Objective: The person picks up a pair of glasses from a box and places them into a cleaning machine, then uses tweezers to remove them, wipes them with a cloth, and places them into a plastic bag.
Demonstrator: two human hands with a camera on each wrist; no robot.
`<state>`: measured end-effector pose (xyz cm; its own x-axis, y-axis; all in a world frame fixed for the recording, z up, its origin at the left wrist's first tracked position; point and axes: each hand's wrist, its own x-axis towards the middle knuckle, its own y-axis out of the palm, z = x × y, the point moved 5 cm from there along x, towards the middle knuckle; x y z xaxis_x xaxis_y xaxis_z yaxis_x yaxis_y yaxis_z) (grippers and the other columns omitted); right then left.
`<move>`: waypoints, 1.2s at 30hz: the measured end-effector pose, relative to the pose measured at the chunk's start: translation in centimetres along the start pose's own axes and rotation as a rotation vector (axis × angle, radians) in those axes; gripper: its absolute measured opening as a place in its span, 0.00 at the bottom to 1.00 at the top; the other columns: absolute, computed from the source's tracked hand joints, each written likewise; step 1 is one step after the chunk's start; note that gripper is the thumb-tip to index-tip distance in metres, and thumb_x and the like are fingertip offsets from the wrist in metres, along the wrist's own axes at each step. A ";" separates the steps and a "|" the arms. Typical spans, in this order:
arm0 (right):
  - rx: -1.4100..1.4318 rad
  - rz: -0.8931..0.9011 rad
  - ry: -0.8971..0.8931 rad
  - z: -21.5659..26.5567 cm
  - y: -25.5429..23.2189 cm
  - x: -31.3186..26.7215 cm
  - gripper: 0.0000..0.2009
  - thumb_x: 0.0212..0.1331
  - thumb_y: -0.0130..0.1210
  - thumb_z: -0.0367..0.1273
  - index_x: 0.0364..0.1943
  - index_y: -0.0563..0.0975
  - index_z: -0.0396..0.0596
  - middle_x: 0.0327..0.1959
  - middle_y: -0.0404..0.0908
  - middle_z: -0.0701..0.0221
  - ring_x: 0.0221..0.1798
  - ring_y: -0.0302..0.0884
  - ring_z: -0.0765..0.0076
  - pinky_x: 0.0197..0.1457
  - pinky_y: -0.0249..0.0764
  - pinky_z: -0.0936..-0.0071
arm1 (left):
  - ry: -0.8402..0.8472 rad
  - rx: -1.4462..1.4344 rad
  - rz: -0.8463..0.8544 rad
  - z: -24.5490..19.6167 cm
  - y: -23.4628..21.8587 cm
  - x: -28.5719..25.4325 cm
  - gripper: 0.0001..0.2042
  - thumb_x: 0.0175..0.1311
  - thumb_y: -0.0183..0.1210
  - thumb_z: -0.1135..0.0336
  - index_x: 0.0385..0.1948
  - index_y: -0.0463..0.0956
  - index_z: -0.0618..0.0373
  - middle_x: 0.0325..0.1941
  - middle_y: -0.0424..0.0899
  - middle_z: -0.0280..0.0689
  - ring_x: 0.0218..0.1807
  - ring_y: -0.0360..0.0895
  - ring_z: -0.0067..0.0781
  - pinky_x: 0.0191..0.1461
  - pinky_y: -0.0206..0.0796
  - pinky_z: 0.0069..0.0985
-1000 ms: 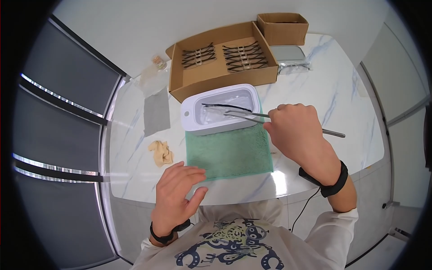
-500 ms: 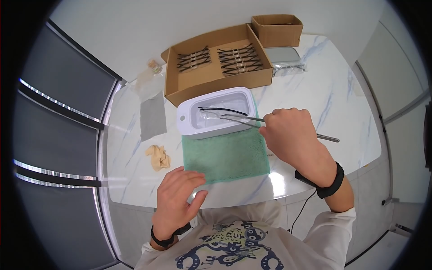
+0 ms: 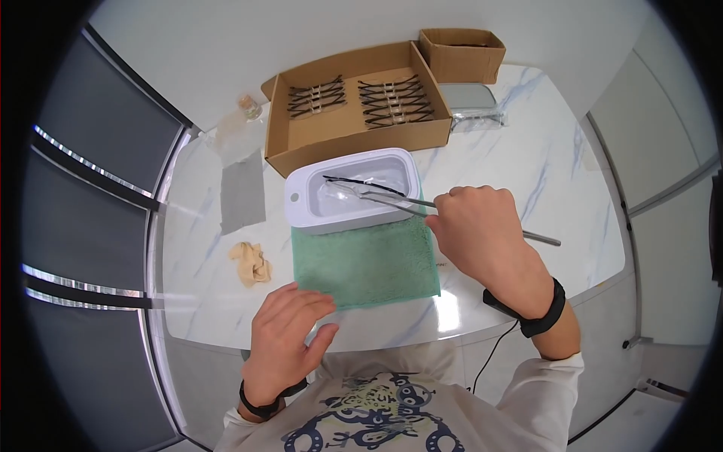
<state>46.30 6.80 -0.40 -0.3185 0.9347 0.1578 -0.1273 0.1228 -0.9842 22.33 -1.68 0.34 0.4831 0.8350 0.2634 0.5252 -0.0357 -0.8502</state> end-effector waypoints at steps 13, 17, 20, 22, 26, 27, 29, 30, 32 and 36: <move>-0.025 0.093 0.064 0.2 -0.7 0.2 0.12 0.57 0.66 0.38 0.24 0.81 0.45 0.22 0.81 0.67 0.26 0.80 0.55 0.28 0.71 0.60 | 0.005 -0.005 0.017 0.5 0.1 0.0 0.14 0.45 0.69 0.75 0.37 0.82 0.58 0.41 0.87 0.38 0.46 0.84 0.42 0.60 0.72 0.44; -0.020 0.096 0.059 0.4 -0.9 0.1 0.12 0.57 0.66 0.38 0.25 0.81 0.46 0.22 0.81 0.67 0.26 0.80 0.55 0.28 0.71 0.60 | 0.006 -0.008 0.006 0.8 -0.1 -0.1 0.15 0.45 0.70 0.75 0.37 0.82 0.58 0.41 0.87 0.38 0.46 0.84 0.41 0.60 0.72 0.45; -0.005 0.055 0.046 0.5 -0.7 0.2 0.11 0.56 0.64 0.36 0.23 0.81 0.45 0.22 0.81 0.65 0.25 0.81 0.54 0.26 0.71 0.60 | 0.005 -0.013 0.003 0.9 -0.1 -0.2 0.15 0.45 0.70 0.75 0.37 0.82 0.58 0.41 0.87 0.38 0.46 0.84 0.41 0.60 0.72 0.45; 0.008 0.024 0.026 0.6 -0.9 0.1 0.12 0.56 0.62 0.34 0.20 0.80 0.44 0.21 0.81 0.62 0.24 0.81 0.54 0.24 0.71 0.61 | 0.001 -0.015 -0.001 1.0 -0.1 -0.2 0.15 0.45 0.70 0.75 0.37 0.82 0.58 0.41 0.87 0.38 0.46 0.84 0.41 0.59 0.72 0.45; -0.015 0.063 0.066 0.6 -1.1 -0.1 0.10 0.56 0.66 0.38 0.28 0.83 0.46 0.24 0.82 0.67 0.25 0.80 0.55 0.28 0.71 0.61 | -0.003 -0.008 -0.013 1.3 -0.2 -0.4 0.15 0.44 0.70 0.75 0.37 0.82 0.58 0.40 0.87 0.38 0.45 0.84 0.41 0.59 0.72 0.45; -0.021 0.037 0.078 0.5 -1.1 -0.1 0.10 0.55 0.67 0.38 0.29 0.83 0.46 0.24 0.82 0.67 0.25 0.80 0.55 0.28 0.72 0.61 | -0.002 -0.008 -0.009 1.3 -0.2 -0.4 0.15 0.44 0.70 0.75 0.37 0.82 0.58 0.40 0.87 0.38 0.45 0.84 0.41 0.59 0.72 0.45; -0.019 0.066 0.067 0.4 -1.3 -0.2 0.09 0.55 0.67 0.38 0.31 0.84 0.47 0.23 0.82 0.68 0.25 0.80 0.56 0.28 0.72 0.62 | -0.001 -0.013 -0.011 1.4 -0.2 -0.4 0.15 0.44 0.70 0.75 0.37 0.82 0.58 0.40 0.87 0.38 0.45 0.84 0.42 0.59 0.72 0.45; -0.015 0.096 0.055 0.5 -1.2 -0.2 0.09 0.54 0.67 0.37 0.33 0.85 0.47 0.23 0.82 0.69 0.25 0.80 0.56 0.28 0.72 0.62 | -0.001 -0.016 -0.014 1.4 -0.2 -0.4 0.15 0.44 0.70 0.75 0.37 0.82 0.58 0.40 0.87 0.38 0.45 0.84 0.42 0.59 0.72 0.45; -0.009 0.064 0.069 0.4 -1.4 -0.3 0.09 0.54 0.68 0.37 0.35 0.86 0.47 0.23 0.82 0.69 0.25 0.81 0.58 0.28 0.72 0.64 | -0.002 -0.019 -0.016 1.6 -0.2 -0.5 0.15 0.44 0.70 0.75 0.37 0.82 0.58 0.40 0.87 0.38 0.45 0.84 0.42 0.59 0.72 0.45; 0.089 0.015 0.103 -0.3 -2.0 -0.5 0.11 0.54 0.68 0.39 0.29 0.83 0.46 0.24 0.82 0.67 0.27 0.82 0.55 0.28 0.74 0.62 | 0.007 -0.017 -0.024 1.6 -0.2 -0.5 0.15 0.44 0.70 0.74 0.37 0.81 0.58 0.40 0.87 0.38 0.44 0.84 0.42 0.59 0.72 0.46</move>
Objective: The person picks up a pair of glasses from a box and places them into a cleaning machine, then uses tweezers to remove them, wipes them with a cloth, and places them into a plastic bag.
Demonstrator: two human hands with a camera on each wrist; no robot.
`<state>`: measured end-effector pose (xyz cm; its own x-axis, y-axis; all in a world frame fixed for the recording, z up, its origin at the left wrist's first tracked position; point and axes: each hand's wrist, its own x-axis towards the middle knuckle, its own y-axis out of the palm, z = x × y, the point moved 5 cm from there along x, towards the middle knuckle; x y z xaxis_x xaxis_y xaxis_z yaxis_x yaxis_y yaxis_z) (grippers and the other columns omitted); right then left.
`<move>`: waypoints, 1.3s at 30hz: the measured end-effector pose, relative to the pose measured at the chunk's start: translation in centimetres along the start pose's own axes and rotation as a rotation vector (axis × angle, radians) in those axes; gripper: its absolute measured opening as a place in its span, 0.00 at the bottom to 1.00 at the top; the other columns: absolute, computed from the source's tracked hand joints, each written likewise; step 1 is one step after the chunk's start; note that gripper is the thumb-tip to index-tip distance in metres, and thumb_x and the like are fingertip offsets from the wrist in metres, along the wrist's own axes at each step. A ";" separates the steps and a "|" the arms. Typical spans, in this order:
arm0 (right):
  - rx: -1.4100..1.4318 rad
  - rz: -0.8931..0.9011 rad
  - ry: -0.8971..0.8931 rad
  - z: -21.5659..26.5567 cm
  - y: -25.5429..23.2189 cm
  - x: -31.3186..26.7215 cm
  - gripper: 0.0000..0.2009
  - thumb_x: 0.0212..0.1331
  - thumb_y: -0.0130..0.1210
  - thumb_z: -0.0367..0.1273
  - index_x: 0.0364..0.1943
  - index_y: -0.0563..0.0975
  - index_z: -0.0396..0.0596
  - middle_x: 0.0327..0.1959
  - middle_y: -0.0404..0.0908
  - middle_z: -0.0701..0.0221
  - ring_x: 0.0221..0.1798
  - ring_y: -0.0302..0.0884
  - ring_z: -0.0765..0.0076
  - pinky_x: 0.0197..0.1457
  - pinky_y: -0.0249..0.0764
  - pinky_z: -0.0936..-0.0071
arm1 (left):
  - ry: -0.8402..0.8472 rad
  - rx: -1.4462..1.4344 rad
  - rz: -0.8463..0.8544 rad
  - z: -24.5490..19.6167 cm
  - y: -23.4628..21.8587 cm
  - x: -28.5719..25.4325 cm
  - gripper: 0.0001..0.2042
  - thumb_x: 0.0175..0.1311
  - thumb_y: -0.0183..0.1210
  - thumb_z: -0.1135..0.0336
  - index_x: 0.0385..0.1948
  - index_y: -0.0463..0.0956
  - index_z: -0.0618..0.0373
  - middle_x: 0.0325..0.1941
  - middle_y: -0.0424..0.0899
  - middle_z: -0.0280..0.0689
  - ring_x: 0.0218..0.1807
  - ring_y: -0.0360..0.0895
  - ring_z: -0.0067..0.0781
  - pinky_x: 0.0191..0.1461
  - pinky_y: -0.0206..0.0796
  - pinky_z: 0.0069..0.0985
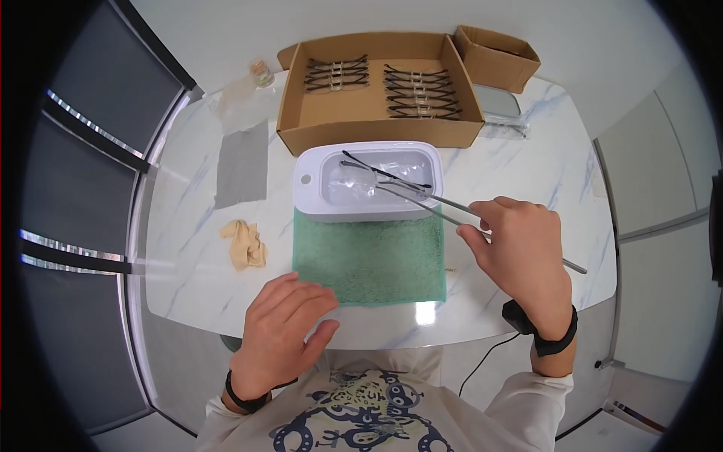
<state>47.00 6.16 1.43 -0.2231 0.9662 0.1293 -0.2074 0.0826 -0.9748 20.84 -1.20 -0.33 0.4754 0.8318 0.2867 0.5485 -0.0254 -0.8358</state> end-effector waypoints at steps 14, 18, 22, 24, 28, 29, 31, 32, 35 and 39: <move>0.120 -0.078 0.096 -1.9 -1.7 -3.4 0.13 0.47 0.72 0.34 0.38 0.87 0.45 0.26 0.85 0.69 0.22 0.81 0.67 0.27 0.74 0.74 | -0.028 -0.004 0.020 0.0 0.3 -0.2 0.14 0.44 0.69 0.73 0.37 0.81 0.57 0.39 0.86 0.37 0.43 0.83 0.42 0.59 0.72 0.47; 0.111 -0.109 0.164 -3.3 -2.0 -5.0 0.13 0.46 0.72 0.31 0.38 0.87 0.43 0.24 0.84 0.68 0.21 0.77 0.71 0.25 0.72 0.77 | -0.015 -0.010 0.001 0.0 0.3 -0.2 0.14 0.44 0.69 0.73 0.36 0.81 0.58 0.39 0.86 0.38 0.44 0.83 0.43 0.59 0.72 0.47; 0.130 -0.111 0.234 -4.7 -2.2 -6.8 0.13 0.47 0.72 0.30 0.39 0.86 0.42 0.24 0.84 0.69 0.21 0.75 0.74 0.25 0.70 0.78 | 0.029 0.018 0.018 -0.1 0.3 -0.4 0.13 0.49 0.67 0.71 0.38 0.81 0.56 0.40 0.85 0.38 0.45 0.81 0.42 0.59 0.71 0.45; 0.145 -0.104 0.281 -5.3 -2.2 -7.8 0.13 0.49 0.71 0.30 0.40 0.86 0.41 0.25 0.84 0.69 0.21 0.75 0.75 0.25 0.70 0.79 | 0.028 0.012 0.020 0.0 0.3 -0.5 0.13 0.49 0.67 0.71 0.38 0.81 0.56 0.41 0.85 0.38 0.45 0.81 0.42 0.59 0.71 0.45; 0.180 -0.148 0.426 -6.2 -2.0 -9.7 0.12 0.54 0.69 0.30 0.41 0.85 0.39 0.25 0.84 0.66 0.23 0.77 0.76 0.26 0.71 0.79 | 0.032 0.016 0.017 0.2 0.5 -0.6 0.13 0.49 0.67 0.71 0.38 0.80 0.56 0.41 0.85 0.37 0.45 0.81 0.42 0.59 0.71 0.45; 0.173 -0.148 0.431 -6.4 -1.7 -9.9 0.12 0.54 0.69 0.30 0.41 0.85 0.39 0.25 0.84 0.66 0.23 0.77 0.76 0.26 0.71 0.79 | 0.036 0.008 0.017 0.3 0.5 -0.6 0.13 0.49 0.67 0.71 0.38 0.80 0.56 0.41 0.85 0.37 0.45 0.81 0.42 0.59 0.71 0.45; 0.201 -0.147 0.502 -6.9 -0.6 -10.3 0.12 0.56 0.68 0.31 0.42 0.85 0.37 0.26 0.85 0.64 0.24 0.78 0.75 0.28 0.73 0.78 | 0.030 0.014 0.025 0.4 0.6 -0.5 0.13 0.49 0.67 0.71 0.38 0.80 0.56 0.41 0.85 0.37 0.46 0.81 0.42 0.59 0.71 0.45; 0.193 -0.130 0.510 -7.0 -0.1 -10.3 0.13 0.58 0.66 0.32 0.42 0.84 0.36 0.25 0.85 0.64 0.23 0.79 0.74 0.29 0.73 0.78 | 0.035 0.009 0.025 0.4 0.5 -0.4 0.13 0.49 0.67 0.71 0.38 0.80 0.56 0.41 0.85 0.37 0.46 0.81 0.42 0.59 0.71 0.45; 0.251 -0.088 0.589 -7.3 1.8 -9.9 0.14 0.59 0.66 0.34 0.43 0.84 0.36 0.24 0.85 0.64 0.22 0.79 0.74 0.29 0.73 0.77 | 0.045 0.012 0.022 0.5 0.4 -0.3 0.13 0.49 0.67 0.71 0.38 0.80 0.56 0.41 0.85 0.38 0.45 0.81 0.42 0.59 0.71 0.45; 0.279 -0.106 0.591 -7.7 4.2 -9.6 0.15 0.60 0.65 0.36 0.41 0.84 0.36 0.24 0.85 0.63 0.21 0.78 0.73 0.29 0.72 0.75 | 0.038 0.012 0.007 0.7 0.0 -0.4 0.13 0.48 0.67 0.72 0.37 0.80 0.58 0.40 0.85 0.39 0.44 0.81 0.44 0.60 0.71 0.46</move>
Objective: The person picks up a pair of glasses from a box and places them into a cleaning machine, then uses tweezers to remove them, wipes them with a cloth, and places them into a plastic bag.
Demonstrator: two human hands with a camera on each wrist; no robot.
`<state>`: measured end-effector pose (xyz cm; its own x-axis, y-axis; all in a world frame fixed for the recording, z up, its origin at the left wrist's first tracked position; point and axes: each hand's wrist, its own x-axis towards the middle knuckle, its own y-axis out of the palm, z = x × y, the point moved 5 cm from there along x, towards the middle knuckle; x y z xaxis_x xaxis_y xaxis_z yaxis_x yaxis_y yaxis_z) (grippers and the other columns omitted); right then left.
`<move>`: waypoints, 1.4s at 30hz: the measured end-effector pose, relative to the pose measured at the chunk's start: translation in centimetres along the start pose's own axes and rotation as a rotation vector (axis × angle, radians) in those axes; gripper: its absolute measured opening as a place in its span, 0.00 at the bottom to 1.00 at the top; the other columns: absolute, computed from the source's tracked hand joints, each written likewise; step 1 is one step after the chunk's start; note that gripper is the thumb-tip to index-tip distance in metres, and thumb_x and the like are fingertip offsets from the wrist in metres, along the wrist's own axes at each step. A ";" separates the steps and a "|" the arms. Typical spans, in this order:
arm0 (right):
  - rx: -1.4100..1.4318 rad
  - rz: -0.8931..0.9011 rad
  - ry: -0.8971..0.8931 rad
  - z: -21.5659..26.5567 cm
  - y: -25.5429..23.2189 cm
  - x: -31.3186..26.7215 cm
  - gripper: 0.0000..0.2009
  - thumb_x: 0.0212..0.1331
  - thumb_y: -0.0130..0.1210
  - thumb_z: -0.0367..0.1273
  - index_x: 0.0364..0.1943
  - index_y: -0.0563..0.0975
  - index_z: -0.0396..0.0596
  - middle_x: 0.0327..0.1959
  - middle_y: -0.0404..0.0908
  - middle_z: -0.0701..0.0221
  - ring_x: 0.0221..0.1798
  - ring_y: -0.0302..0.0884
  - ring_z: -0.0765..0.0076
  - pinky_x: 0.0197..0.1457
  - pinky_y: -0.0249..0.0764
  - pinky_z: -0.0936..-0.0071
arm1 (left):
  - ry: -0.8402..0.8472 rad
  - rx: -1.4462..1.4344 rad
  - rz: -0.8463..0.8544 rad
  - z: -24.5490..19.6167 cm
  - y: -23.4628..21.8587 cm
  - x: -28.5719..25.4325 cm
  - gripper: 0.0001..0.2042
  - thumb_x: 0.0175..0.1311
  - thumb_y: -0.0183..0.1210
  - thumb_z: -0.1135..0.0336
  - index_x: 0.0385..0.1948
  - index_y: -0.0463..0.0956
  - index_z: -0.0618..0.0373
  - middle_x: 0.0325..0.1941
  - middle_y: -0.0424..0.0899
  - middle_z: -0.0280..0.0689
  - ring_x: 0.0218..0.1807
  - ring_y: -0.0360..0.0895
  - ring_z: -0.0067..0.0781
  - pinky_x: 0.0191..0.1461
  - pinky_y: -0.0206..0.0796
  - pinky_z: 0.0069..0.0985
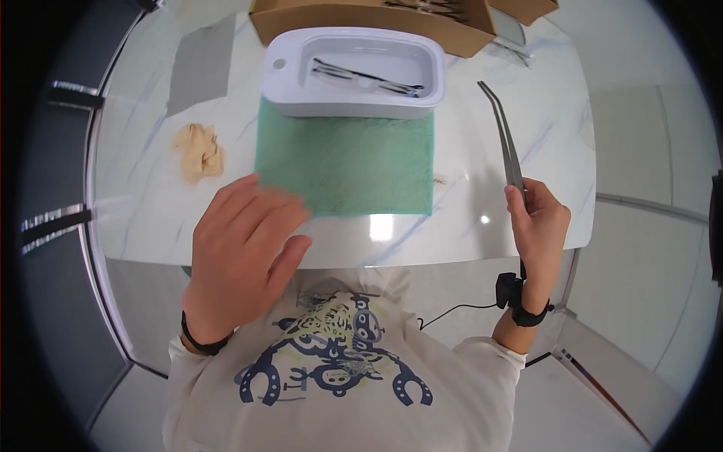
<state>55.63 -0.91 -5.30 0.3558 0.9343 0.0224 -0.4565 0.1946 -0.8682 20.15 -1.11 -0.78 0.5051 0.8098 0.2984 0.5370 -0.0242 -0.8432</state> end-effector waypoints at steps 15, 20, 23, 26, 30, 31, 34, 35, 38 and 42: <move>-0.273 0.122 -0.136 3.2 3.0 2.1 0.16 0.63 0.63 0.39 0.34 0.83 0.35 0.23 0.83 0.62 0.26 0.78 0.70 0.34 0.74 0.69 | 0.005 0.000 -0.038 0.4 -0.5 -3.6 0.11 0.49 0.66 0.70 0.35 0.80 0.58 0.39 0.83 0.38 0.42 0.80 0.38 0.59 0.72 0.41; -0.200 0.168 -0.168 4.1 3.7 3.6 0.18 0.58 0.65 0.42 0.28 0.81 0.37 0.20 0.81 0.57 0.23 0.77 0.57 0.32 0.73 0.66 | -0.065 -0.102 -0.016 1.0 -1.1 -3.7 0.12 0.48 0.67 0.71 0.37 0.81 0.58 0.41 0.84 0.39 0.44 0.81 0.43 0.60 0.71 0.43; -0.236 0.126 -0.193 4.7 4.1 4.0 0.19 0.56 0.65 0.43 0.30 0.83 0.36 0.25 0.83 0.53 0.30 0.84 0.48 0.36 0.78 0.62 | -0.090 -0.053 0.019 1.7 -1.2 -3.9 0.15 0.47 0.68 0.72 0.39 0.81 0.58 0.42 0.85 0.39 0.46 0.81 0.45 0.60 0.71 0.46; -0.247 0.203 -0.077 5.6 4.4 4.1 0.22 0.57 0.65 0.45 0.33 0.84 0.33 0.26 0.84 0.52 0.32 0.84 0.44 0.38 0.79 0.61 | -0.088 -0.060 0.040 2.0 -1.1 -3.6 0.15 0.48 0.68 0.71 0.41 0.80 0.57 0.42 0.85 0.40 0.45 0.81 0.46 0.60 0.71 0.48; -0.295 0.169 -0.200 4.8 4.7 4.3 0.24 0.57 0.65 0.47 0.32 0.84 0.33 0.26 0.83 0.49 0.33 0.84 0.43 0.40 0.79 0.59 | -0.144 0.019 0.037 3.1 -1.9 -4.0 0.15 0.50 0.68 0.71 0.41 0.80 0.58 0.41 0.85 0.41 0.44 0.80 0.49 0.59 0.72 0.46; -0.288 0.159 -0.269 4.1 5.2 4.4 0.24 0.57 0.65 0.47 0.31 0.84 0.33 0.26 0.83 0.48 0.33 0.84 0.42 0.40 0.79 0.59 | -0.157 0.010 0.014 3.9 -2.5 -3.9 0.14 0.50 0.68 0.71 0.40 0.80 0.57 0.39 0.85 0.40 0.43 0.80 0.49 0.56 0.72 0.44; -0.284 0.296 -0.116 3.8 5.8 4.6 0.23 0.59 0.64 0.46 0.32 0.84 0.33 0.21 0.83 0.56 0.22 0.84 0.59 0.33 0.78 0.64 | -0.327 0.162 -0.063 7.3 -5.6 -6.4 0.13 0.52 0.68 0.70 0.40 0.80 0.56 0.35 0.84 0.37 0.39 0.79 0.46 0.48 0.72 0.40; -0.232 0.293 -0.094 4.3 5.9 4.5 0.21 0.61 0.63 0.43 0.33 0.83 0.33 0.18 0.82 0.61 0.17 0.81 0.68 0.27 0.76 0.69 | -0.349 0.228 -0.099 8.2 -6.5 -6.9 0.12 0.53 0.68 0.69 0.39 0.80 0.56 0.34 0.84 0.36 0.35 0.79 0.44 0.43 0.71 0.37; -0.197 0.290 -0.042 4.9 5.9 4.4 0.20 0.62 0.62 0.42 0.34 0.83 0.32 0.17 0.82 0.63 0.17 0.80 0.71 0.24 0.74 0.73 | -0.596 0.335 -0.177 10.8 -8.8 -9.1 0.11 0.55 0.68 0.67 0.40 0.80 0.55 0.33 0.84 0.34 0.28 0.78 0.38 0.34 0.69 0.33; -0.220 0.311 -0.058 5.9 5.9 4.7 0.23 0.65 0.60 0.45 0.39 0.82 0.32 0.15 0.80 0.64 0.16 0.79 0.69 0.22 0.72 0.72 | -0.687 0.322 -0.161 13.6 -8.9 -10.2 0.12 0.58 0.66 0.63 0.42 0.82 0.55 0.35 0.85 0.37 0.28 0.79 0.37 0.34 0.70 0.30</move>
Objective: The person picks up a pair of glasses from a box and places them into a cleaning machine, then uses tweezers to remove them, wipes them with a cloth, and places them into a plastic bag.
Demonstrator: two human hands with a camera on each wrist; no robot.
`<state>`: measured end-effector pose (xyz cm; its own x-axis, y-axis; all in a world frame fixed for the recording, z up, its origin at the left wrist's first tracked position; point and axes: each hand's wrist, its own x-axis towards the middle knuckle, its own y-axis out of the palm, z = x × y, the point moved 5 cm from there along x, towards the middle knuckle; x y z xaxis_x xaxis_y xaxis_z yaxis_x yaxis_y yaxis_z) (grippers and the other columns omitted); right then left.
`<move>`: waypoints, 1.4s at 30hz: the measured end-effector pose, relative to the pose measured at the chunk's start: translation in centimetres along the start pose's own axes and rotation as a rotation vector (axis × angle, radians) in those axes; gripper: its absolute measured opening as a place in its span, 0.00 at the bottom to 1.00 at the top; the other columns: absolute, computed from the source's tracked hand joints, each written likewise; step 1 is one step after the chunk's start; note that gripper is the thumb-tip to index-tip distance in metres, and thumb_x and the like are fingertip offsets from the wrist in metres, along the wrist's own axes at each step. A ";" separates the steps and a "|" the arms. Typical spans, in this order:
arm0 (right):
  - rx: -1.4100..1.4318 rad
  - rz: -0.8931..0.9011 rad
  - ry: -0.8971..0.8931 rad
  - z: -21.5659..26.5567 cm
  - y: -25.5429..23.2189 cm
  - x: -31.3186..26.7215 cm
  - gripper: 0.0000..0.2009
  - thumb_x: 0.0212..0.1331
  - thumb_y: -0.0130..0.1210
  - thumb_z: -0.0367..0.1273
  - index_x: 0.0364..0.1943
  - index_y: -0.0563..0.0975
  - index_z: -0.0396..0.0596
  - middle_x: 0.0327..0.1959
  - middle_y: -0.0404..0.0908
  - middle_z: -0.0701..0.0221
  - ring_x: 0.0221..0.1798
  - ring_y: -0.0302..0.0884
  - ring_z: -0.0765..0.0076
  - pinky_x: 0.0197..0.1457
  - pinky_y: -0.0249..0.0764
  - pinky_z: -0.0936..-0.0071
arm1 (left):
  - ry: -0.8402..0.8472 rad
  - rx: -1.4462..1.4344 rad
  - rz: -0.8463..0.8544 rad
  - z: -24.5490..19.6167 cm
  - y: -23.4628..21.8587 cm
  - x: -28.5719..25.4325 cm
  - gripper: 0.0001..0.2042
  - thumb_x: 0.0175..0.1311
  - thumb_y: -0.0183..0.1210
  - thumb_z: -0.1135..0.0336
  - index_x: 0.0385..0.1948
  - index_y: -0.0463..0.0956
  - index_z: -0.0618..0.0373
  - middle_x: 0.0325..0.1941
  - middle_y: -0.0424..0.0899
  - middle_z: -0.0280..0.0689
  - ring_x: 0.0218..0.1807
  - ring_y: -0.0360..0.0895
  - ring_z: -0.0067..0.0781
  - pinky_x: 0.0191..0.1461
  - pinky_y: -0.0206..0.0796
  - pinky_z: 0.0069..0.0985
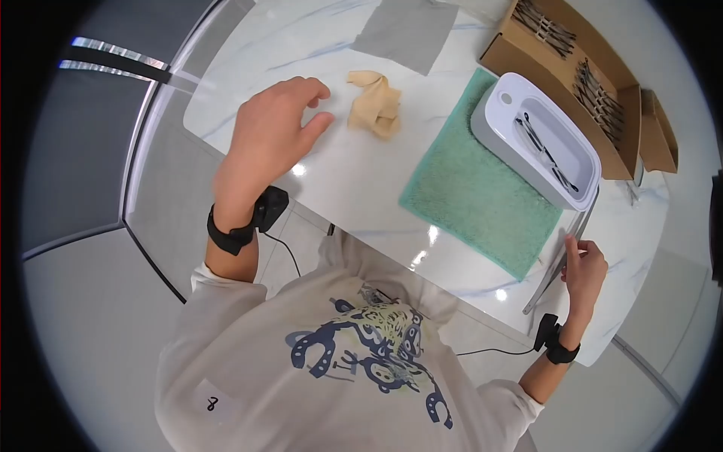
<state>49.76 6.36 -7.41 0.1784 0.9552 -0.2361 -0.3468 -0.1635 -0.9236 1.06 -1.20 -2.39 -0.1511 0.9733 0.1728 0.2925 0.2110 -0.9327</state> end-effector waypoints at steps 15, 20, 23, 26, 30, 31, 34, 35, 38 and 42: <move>-0.265 -0.124 -0.064 -0.7 -2.6 -2.9 0.19 0.65 0.60 0.43 0.47 0.83 0.40 0.26 0.86 0.59 0.30 0.84 0.54 0.38 0.77 0.62 | -0.047 0.145 0.175 -2.2 6.0 4.2 0.08 0.58 0.63 0.61 0.30 0.79 0.54 0.31 0.84 0.38 0.36 0.82 0.45 0.37 0.71 0.38; -0.251 -0.145 -0.065 0.9 -4.5 -4.9 0.17 0.62 0.63 0.43 0.45 0.83 0.43 0.29 0.87 0.63 0.32 0.86 0.55 0.37 0.78 0.62 | -0.100 0.019 0.128 -2.6 3.8 4.0 0.05 0.56 0.63 0.66 0.28 0.80 0.55 0.31 0.84 0.37 0.34 0.82 0.39 0.38 0.72 0.34; -0.148 -0.194 -0.239 2.9 -5.3 -6.1 0.16 0.60 0.65 0.40 0.44 0.83 0.42 0.28 0.86 0.64 0.31 0.85 0.56 0.36 0.78 0.64 | -0.087 -0.157 0.109 -4.6 2.3 3.5 0.04 0.55 0.64 0.70 0.29 0.81 0.57 0.32 0.85 0.35 0.34 0.82 0.33 0.39 0.72 0.29; 0.034 -0.080 -0.416 5.9 -5.5 -7.2 0.16 0.58 0.67 0.39 0.44 0.82 0.42 0.29 0.85 0.63 0.30 0.84 0.56 0.36 0.78 0.65 | 0.030 -0.422 0.097 -7.9 0.9 2.7 0.03 0.55 0.64 0.75 0.31 0.82 0.60 0.33 0.85 0.35 0.35 0.81 0.29 0.40 0.72 0.25; 0.241 0.048 -0.637 10.1 -5.2 -7.7 0.17 0.57 0.67 0.38 0.45 0.82 0.42 0.34 0.84 0.61 0.34 0.84 0.54 0.37 0.78 0.64 | 0.247 -0.835 0.145 -13.7 -0.5 1.3 0.04 0.57 0.61 0.81 0.32 0.80 0.64 0.35 0.85 0.37 0.38 0.80 0.26 0.45 0.73 0.24; 0.258 -0.007 -0.747 11.3 -5.4 -7.9 0.18 0.57 0.67 0.38 0.46 0.81 0.42 0.36 0.84 0.60 0.37 0.83 0.53 0.38 0.78 0.64 | 0.234 -0.913 0.212 -14.7 -0.4 0.9 0.03 0.60 0.59 0.81 0.34 0.80 0.66 0.36 0.84 0.36 0.38 0.80 0.25 0.46 0.73 0.23; 0.312 -0.063 -0.905 13.8 -5.6 -8.4 0.18 0.57 0.67 0.39 0.47 0.80 0.42 0.39 0.83 0.60 0.41 0.83 0.50 0.40 0.78 0.62 | 0.220 -1.004 0.355 -17.1 -0.1 -0.1 0.03 0.63 0.59 0.79 0.36 0.79 0.65 0.36 0.84 0.35 0.39 0.80 0.23 0.47 0.73 0.22; 0.353 -0.061 -0.949 14.3 -5.8 -8.6 0.19 0.57 0.67 0.39 0.47 0.80 0.42 0.41 0.83 0.60 0.43 0.82 0.49 0.41 0.78 0.61 | 0.262 -0.994 0.385 -17.8 -0.1 -0.3 0.02 0.66 0.58 0.77 0.37 0.78 0.64 0.36 0.84 0.34 0.39 0.80 0.21 0.47 0.72 0.21; 0.413 0.003 -1.034 14.8 -5.5 -8.8 0.15 0.55 0.68 0.36 0.43 0.81 0.43 0.38 0.83 0.63 0.38 0.82 0.52 0.40 0.78 0.63 | 0.261 -1.111 0.496 -18.9 0.3 -0.7 0.03 0.68 0.57 0.75 0.39 0.77 0.63 0.36 0.84 0.33 0.40 0.80 0.19 0.47 0.72 0.20; 0.513 0.106 -0.997 13.3 -5.2 -8.6 0.11 0.54 0.69 0.33 0.39 0.82 0.44 0.35 0.83 0.66 0.34 0.81 0.57 0.39 0.78 0.67 | 0.263 -1.165 0.491 -18.8 0.8 -0.7 0.03 0.70 0.56 0.74 0.40 0.75 0.62 0.37 0.83 0.32 0.39 0.79 0.17 0.45 0.71 0.20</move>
<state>37.73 2.27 3.41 -0.6103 0.7505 0.2535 -0.6954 -0.3542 -0.6253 19.16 0.02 2.67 0.3566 0.9313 0.0739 0.9307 -0.3472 -0.1148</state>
